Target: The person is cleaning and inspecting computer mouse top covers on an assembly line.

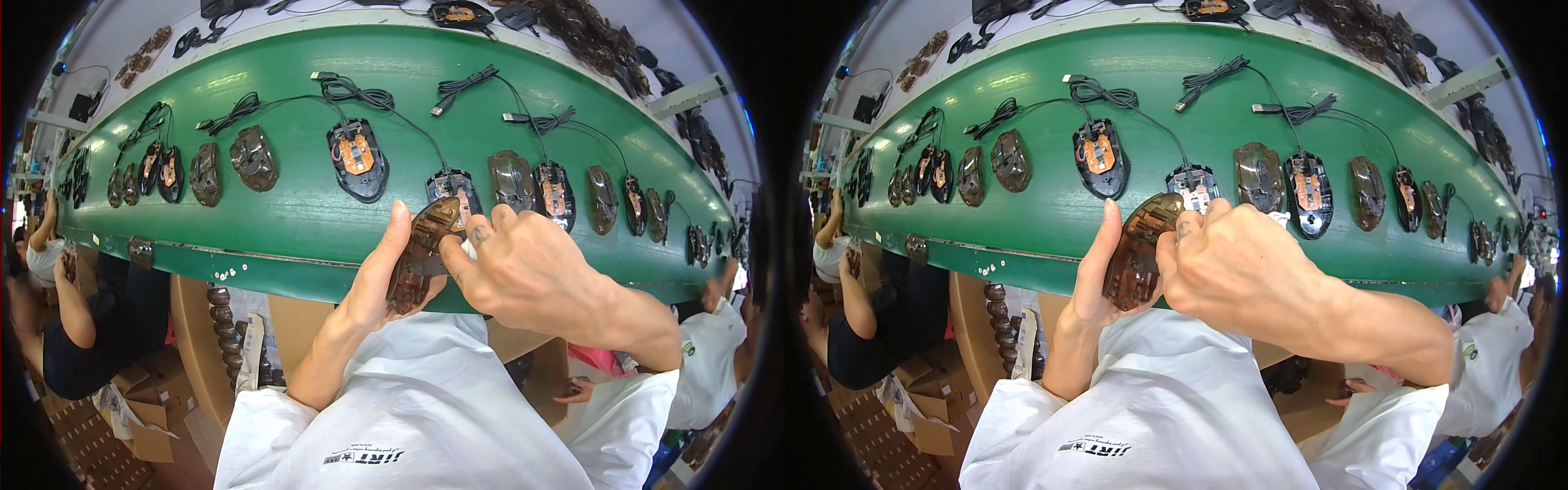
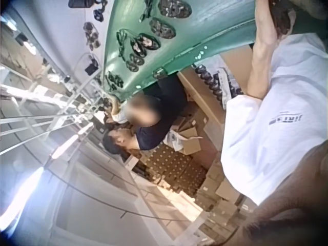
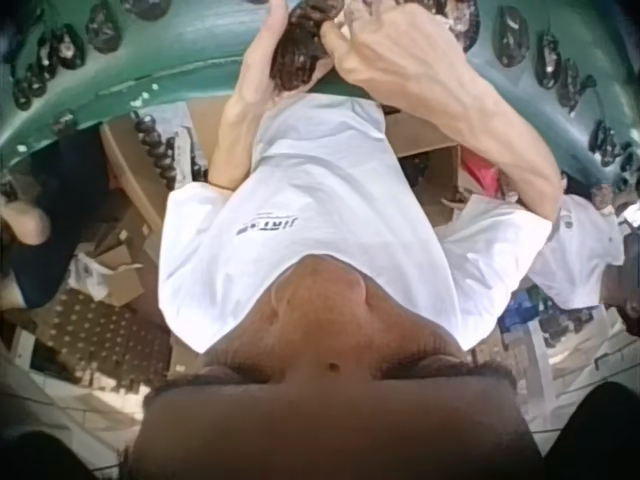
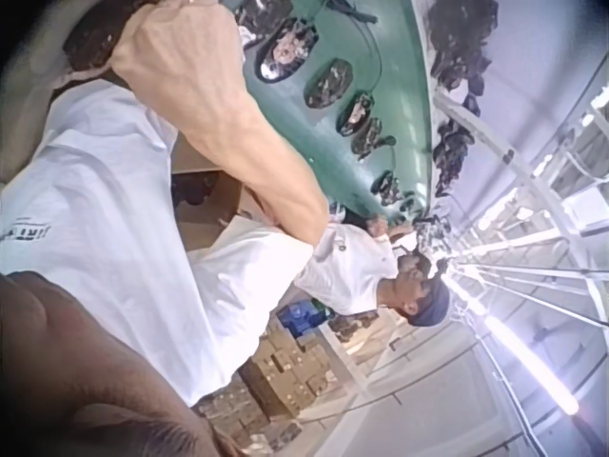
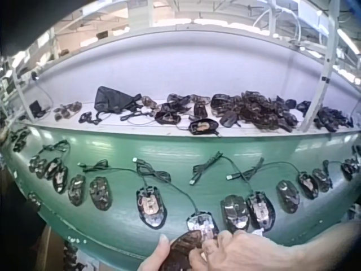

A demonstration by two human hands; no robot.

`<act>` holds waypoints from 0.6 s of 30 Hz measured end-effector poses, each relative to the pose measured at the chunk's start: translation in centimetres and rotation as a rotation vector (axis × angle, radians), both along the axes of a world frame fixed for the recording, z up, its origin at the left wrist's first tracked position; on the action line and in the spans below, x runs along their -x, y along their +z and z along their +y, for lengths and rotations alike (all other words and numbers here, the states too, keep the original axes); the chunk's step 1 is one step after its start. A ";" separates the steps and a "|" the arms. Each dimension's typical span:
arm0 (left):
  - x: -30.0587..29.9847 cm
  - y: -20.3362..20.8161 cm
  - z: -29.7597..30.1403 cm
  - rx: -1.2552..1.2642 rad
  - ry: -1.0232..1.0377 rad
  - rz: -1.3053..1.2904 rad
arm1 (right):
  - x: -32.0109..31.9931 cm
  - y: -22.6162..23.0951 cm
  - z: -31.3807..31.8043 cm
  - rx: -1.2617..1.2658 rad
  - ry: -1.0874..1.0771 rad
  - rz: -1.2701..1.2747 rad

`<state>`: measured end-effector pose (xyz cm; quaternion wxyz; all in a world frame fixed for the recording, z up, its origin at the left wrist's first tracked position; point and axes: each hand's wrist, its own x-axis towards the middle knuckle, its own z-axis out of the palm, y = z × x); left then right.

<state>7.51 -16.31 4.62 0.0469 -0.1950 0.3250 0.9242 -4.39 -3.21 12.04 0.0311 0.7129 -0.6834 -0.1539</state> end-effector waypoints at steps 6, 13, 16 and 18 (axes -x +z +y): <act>-0.1 -0.5 0.7 -0.020 0.116 0.012 | 0.8 -1.1 0.1 0.251 0.053 -0.129; 0.0 0.2 0.8 -0.170 0.278 -0.054 | 0.3 -0.3 -0.2 0.252 -0.016 -0.161; -0.4 -0.3 0.7 -0.160 0.272 0.009 | -0.2 -0.4 -0.3 0.255 -0.036 -0.145; -0.5 -0.6 0.6 -0.149 0.287 0.051 | -0.5 -0.7 -0.4 0.285 -0.052 -0.113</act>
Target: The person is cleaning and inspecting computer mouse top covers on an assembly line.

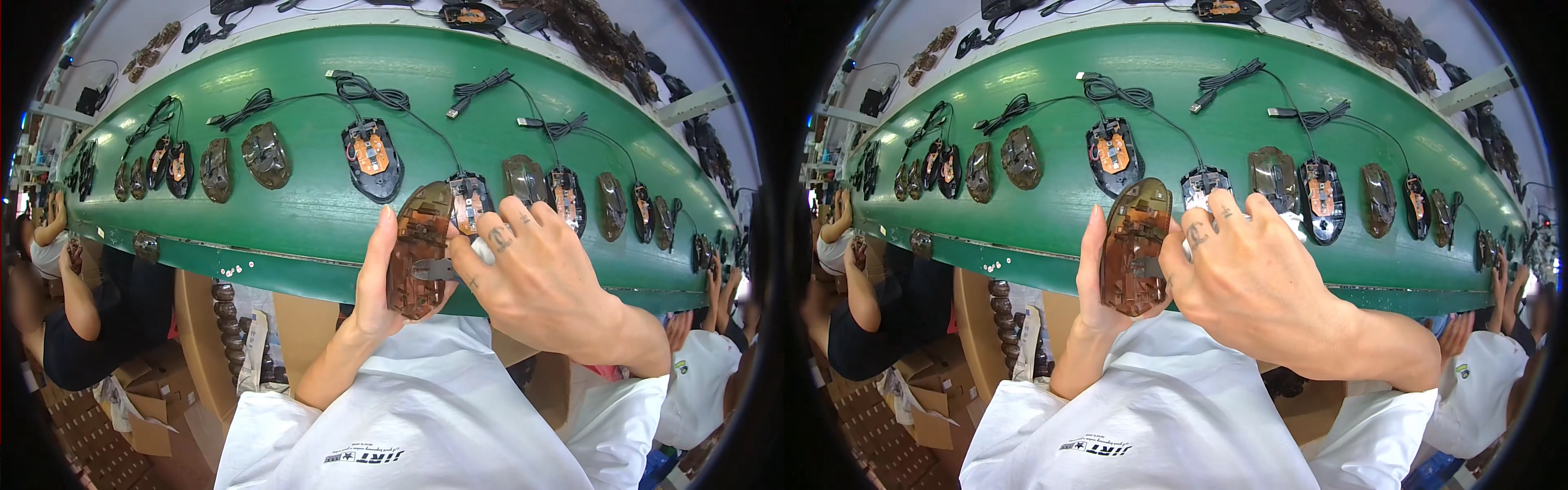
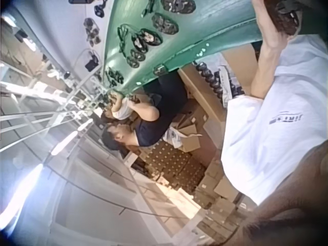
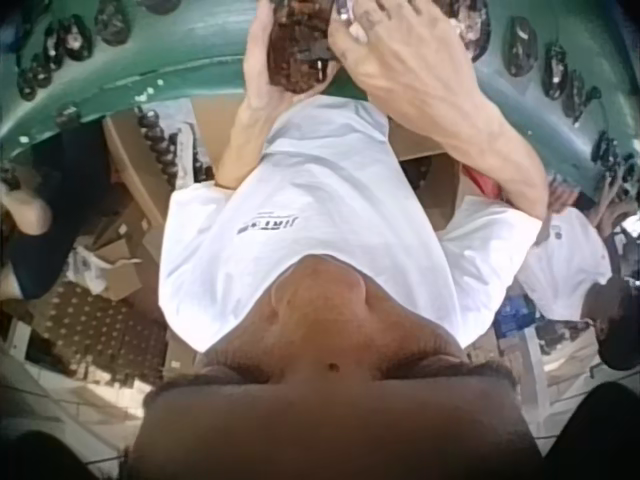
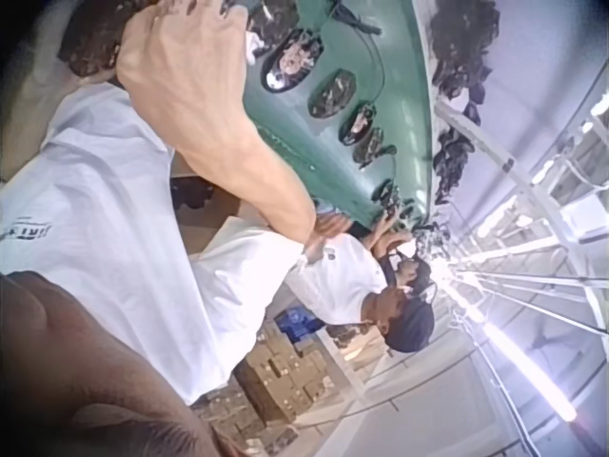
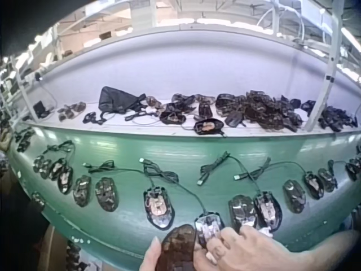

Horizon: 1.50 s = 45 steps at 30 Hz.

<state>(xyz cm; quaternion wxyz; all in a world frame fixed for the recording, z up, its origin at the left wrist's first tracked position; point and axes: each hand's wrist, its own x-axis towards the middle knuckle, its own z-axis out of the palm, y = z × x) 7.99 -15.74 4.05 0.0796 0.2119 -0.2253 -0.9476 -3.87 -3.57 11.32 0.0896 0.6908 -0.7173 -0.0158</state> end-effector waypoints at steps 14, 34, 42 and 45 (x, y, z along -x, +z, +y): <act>0.2 -1.0 -0.6 0.089 0.015 -0.121 | -0.1 -2.4 -0.1 -0.092 -0.069 -0.129; -0.1 -0.4 -1.7 0.014 0.018 -0.183 | -0.5 -2.8 -1.2 0.068 -0.070 -0.208; -0.1 -0.3 -2.2 0.009 0.046 -0.207 | -0.3 -3.1 -1.5 0.072 -0.011 -0.173; -0.7 -0.9 -2.7 -0.072 -0.066 -0.097 | -0.6 -3.7 -1.1 0.197 0.012 -0.029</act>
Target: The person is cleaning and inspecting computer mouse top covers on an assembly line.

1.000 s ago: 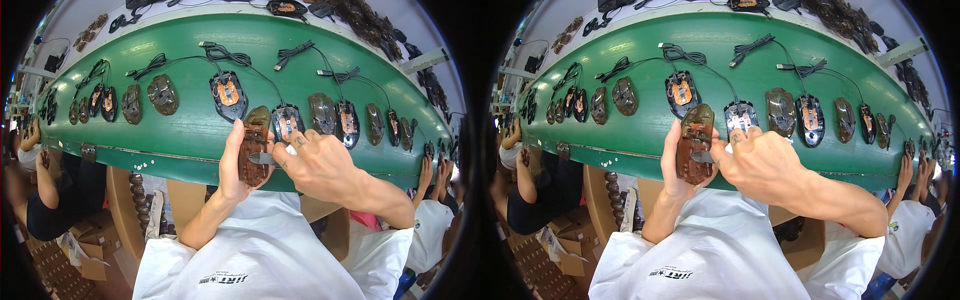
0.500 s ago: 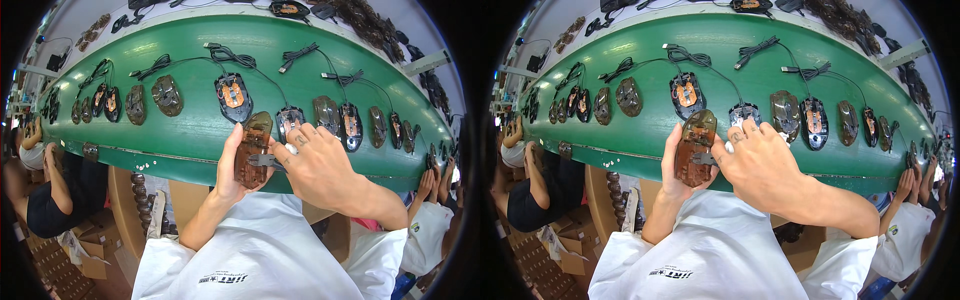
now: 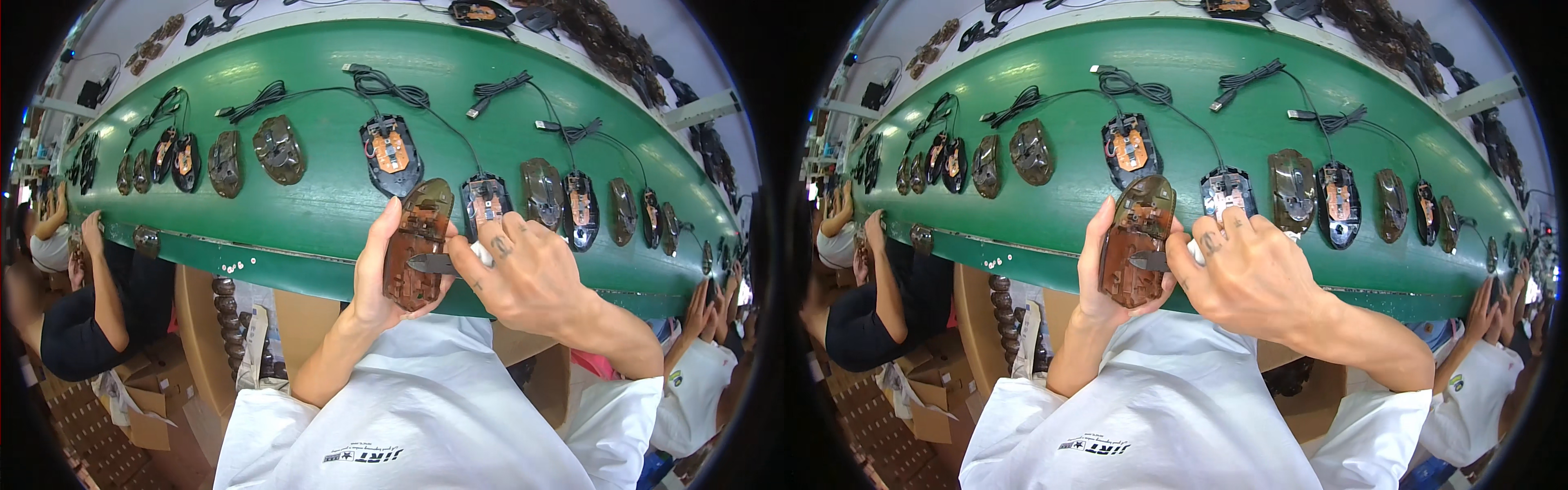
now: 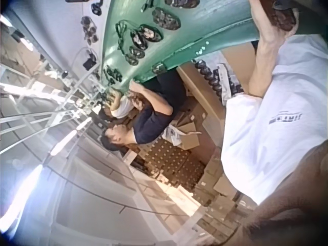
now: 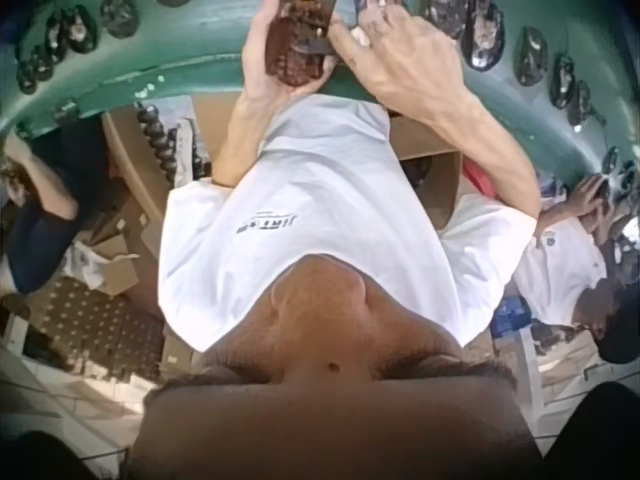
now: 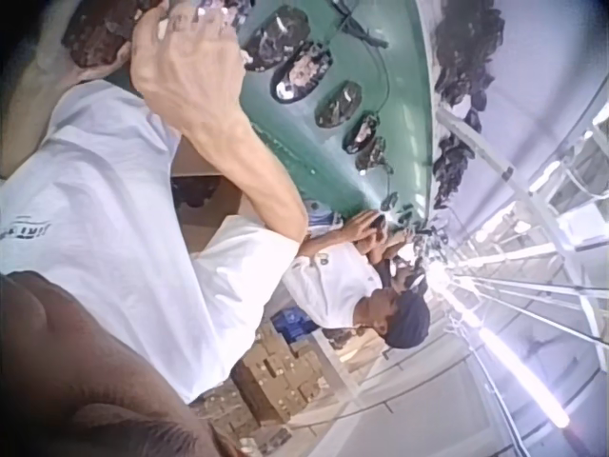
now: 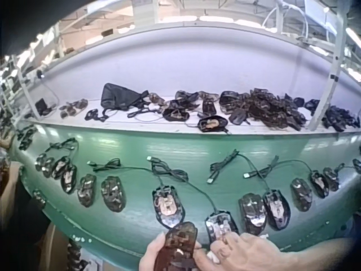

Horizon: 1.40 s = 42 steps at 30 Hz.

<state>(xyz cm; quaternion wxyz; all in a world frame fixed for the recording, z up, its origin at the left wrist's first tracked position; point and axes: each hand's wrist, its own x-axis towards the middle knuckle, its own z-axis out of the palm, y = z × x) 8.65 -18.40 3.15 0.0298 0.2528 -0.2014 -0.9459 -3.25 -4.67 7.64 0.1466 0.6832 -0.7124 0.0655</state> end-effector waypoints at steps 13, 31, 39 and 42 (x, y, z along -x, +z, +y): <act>-0.6 -1.4 -2.0 -0.166 0.003 0.161 | 0.1 -0.6 0.9 0.089 -0.032 -0.104; -1.3 0.3 -0.6 0.244 -0.042 0.012 | -2.1 2.7 1.0 -0.089 -0.139 -0.240; -1.4 1.4 0.3 0.205 0.047 -0.110 | -1.9 2.8 -0.8 -0.156 -0.070 -0.118; -1.3 1.5 0.3 0.203 0.037 -0.096 | -1.7 3.3 -0.9 -0.162 -0.056 -0.082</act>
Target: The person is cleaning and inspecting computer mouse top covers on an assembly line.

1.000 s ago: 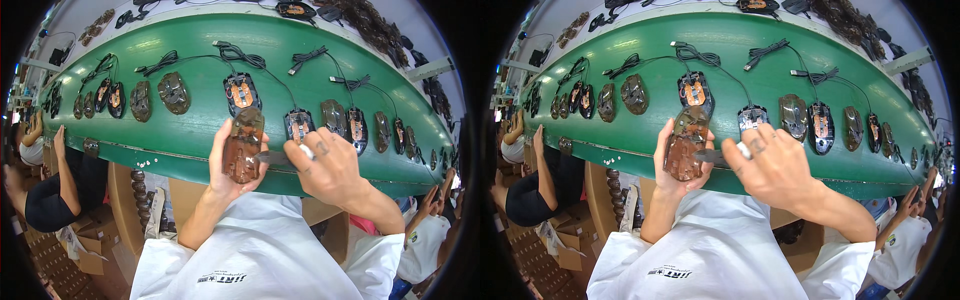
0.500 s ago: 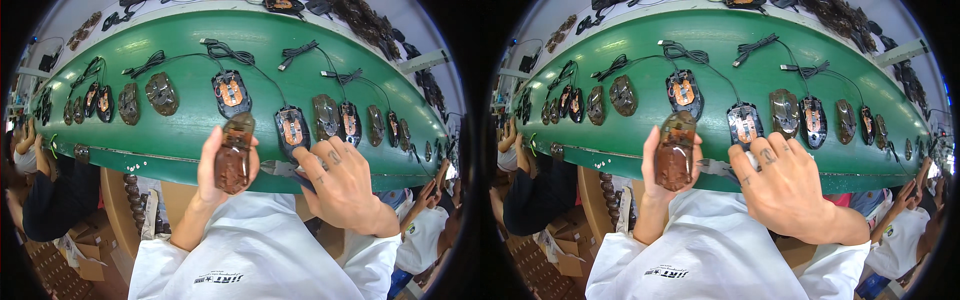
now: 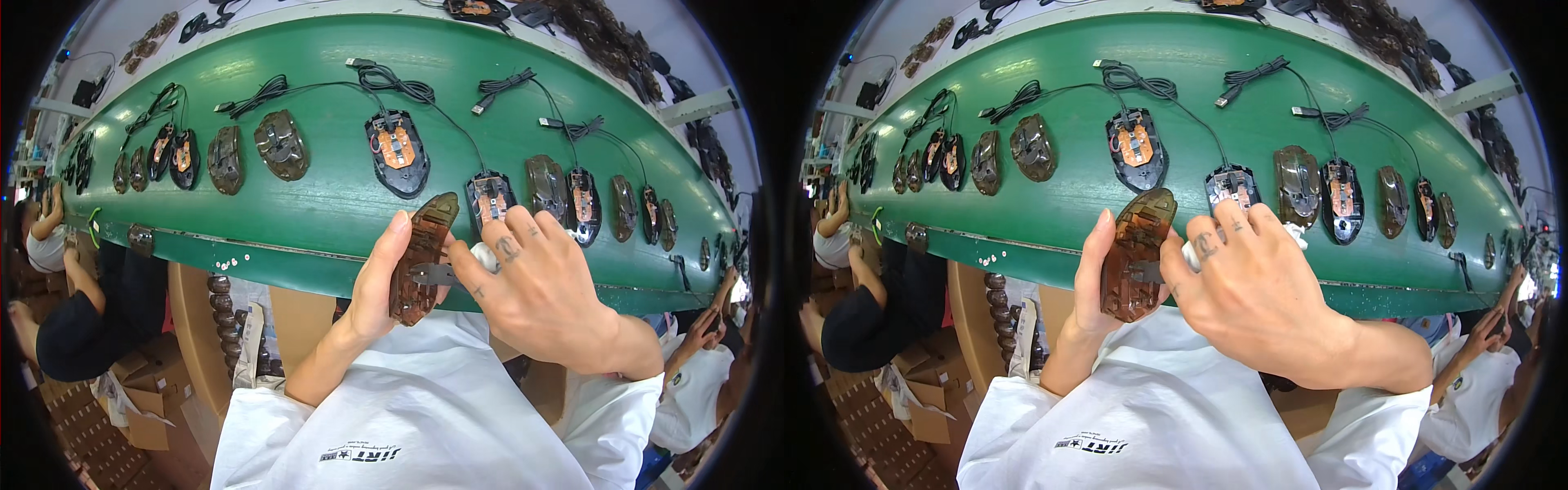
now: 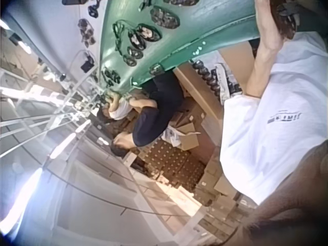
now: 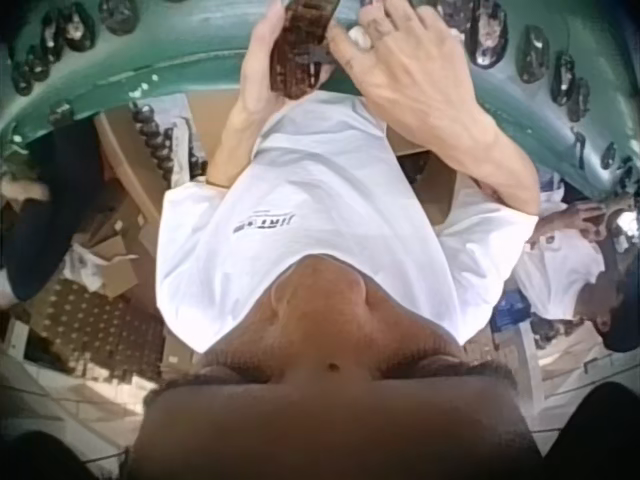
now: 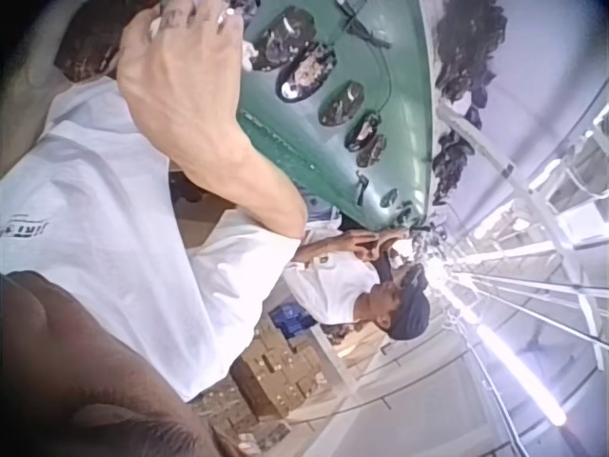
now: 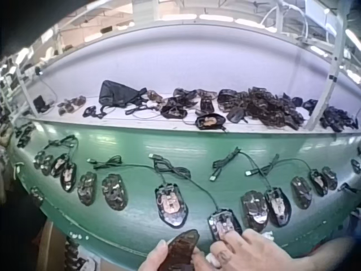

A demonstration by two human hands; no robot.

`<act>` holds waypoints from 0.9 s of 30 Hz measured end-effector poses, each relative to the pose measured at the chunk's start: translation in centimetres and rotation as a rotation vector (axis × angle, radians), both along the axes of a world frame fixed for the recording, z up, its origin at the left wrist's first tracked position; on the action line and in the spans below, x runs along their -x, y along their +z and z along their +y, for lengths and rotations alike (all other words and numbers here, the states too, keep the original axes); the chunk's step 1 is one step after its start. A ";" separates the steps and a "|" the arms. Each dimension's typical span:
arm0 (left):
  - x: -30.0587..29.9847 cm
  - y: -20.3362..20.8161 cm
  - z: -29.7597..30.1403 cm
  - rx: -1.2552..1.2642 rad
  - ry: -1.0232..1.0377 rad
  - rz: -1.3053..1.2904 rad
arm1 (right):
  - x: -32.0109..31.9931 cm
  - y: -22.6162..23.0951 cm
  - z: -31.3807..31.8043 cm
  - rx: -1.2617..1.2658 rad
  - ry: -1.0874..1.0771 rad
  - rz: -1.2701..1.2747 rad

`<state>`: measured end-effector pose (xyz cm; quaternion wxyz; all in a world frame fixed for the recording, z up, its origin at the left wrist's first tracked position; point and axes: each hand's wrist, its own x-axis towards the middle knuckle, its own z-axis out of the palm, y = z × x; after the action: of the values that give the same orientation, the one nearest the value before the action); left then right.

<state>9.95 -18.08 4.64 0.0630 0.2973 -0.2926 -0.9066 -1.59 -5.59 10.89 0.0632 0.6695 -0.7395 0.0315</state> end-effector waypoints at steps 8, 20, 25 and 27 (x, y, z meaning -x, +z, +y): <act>-0.4 -0.9 -0.9 0.162 -0.243 0.119 | 0.1 2.1 -0.9 -0.161 0.091 0.081; -0.1 0.7 -2.5 0.294 -0.434 -0.019 | -1.3 2.7 -1.4 -0.272 0.068 0.197; -0.3 0.1 -2.2 0.245 -0.320 -0.072 | -0.8 1.2 -0.9 -0.214 0.069 0.138; -0.1 0.1 -1.6 0.092 -0.149 -0.058 | -0.4 0.6 -0.7 -0.208 0.030 -0.069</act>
<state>10.06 -19.65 4.78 0.0004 0.2977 -0.3570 -0.8854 -1.16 -6.30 11.50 -0.0326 0.6821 -0.7302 -0.0213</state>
